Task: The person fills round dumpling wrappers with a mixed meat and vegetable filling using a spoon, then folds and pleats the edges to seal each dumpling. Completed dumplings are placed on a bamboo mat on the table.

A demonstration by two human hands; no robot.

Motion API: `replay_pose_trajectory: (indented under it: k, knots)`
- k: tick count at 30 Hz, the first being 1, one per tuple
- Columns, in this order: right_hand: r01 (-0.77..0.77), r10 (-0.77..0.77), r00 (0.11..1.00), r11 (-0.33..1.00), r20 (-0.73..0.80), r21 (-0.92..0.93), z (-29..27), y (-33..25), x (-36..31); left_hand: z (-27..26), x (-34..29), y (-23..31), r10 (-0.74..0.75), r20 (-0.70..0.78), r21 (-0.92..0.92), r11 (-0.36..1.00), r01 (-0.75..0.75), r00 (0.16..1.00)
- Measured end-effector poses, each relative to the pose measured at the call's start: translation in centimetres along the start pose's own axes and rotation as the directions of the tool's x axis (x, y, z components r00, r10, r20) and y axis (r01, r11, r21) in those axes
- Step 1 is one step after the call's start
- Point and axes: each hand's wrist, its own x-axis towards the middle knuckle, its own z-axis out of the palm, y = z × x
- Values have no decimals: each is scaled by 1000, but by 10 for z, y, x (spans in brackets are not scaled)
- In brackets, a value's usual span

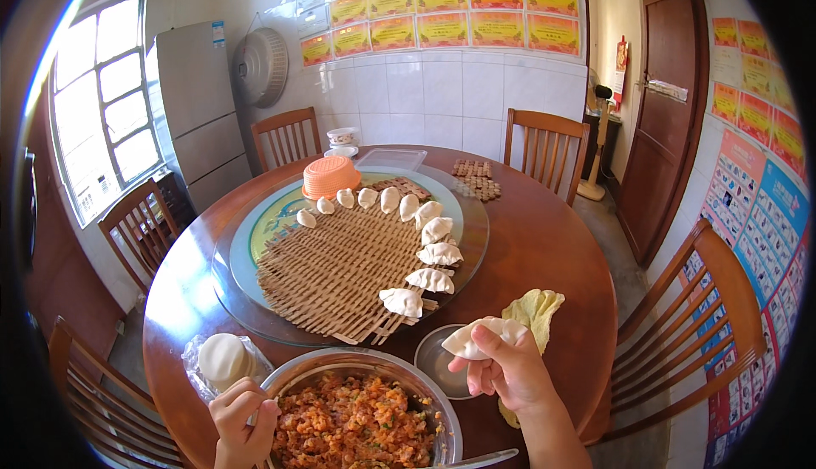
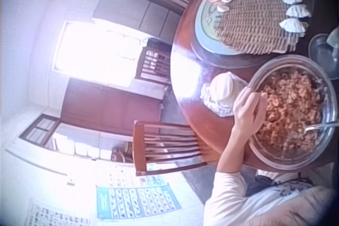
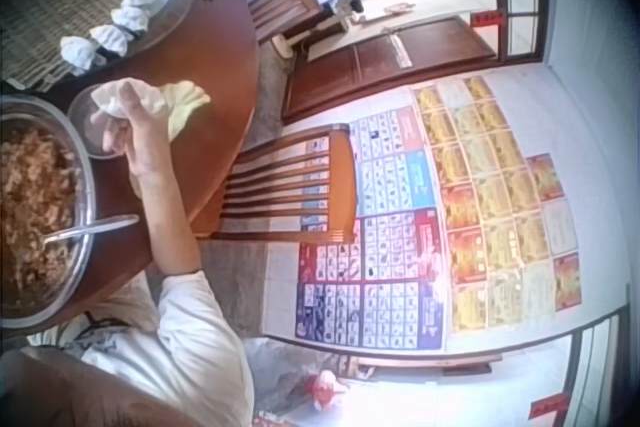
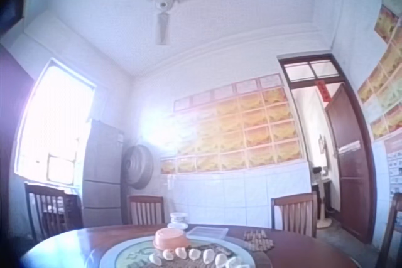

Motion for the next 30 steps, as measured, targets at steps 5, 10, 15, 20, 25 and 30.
replay_pose_trajectory:
  k: [5, 10, 15, 20, 25, 30]
  knots:
    - [5, -5, 1000, 1000, 5, 10, 0, 0, 0, 0, -1, 0, -7, 10, 15, 1000, 7, 1000]
    - [-4, 4, 1000, 1000, 4, -4, -1, 0, 0, 0, -1, 1, -13, 13, 7, 1000, 13, 1000]
    - [-9, 9, 1000, 1000, -3, -8, -1, 0, 0, -1, 0, 1, -12, 15, 4, 1000, 12, 1000]
    - [-13, 13, 999, 1000, 29, 7, -2, 0, 1, 0, 0, 0, 4, 17, -14, 1000, -3, 1000]
    - [-102, 100, 994, 994, -36, -43, -9, 0, 9, -3, 0, 2, 1, 7, 17, 1000, -1, 1000]
    - [-70, 44, 981, 989, -188, -131, 0, 6, 31, -5, 1, 3, -22, -39, 13, 1000, 22, 999]
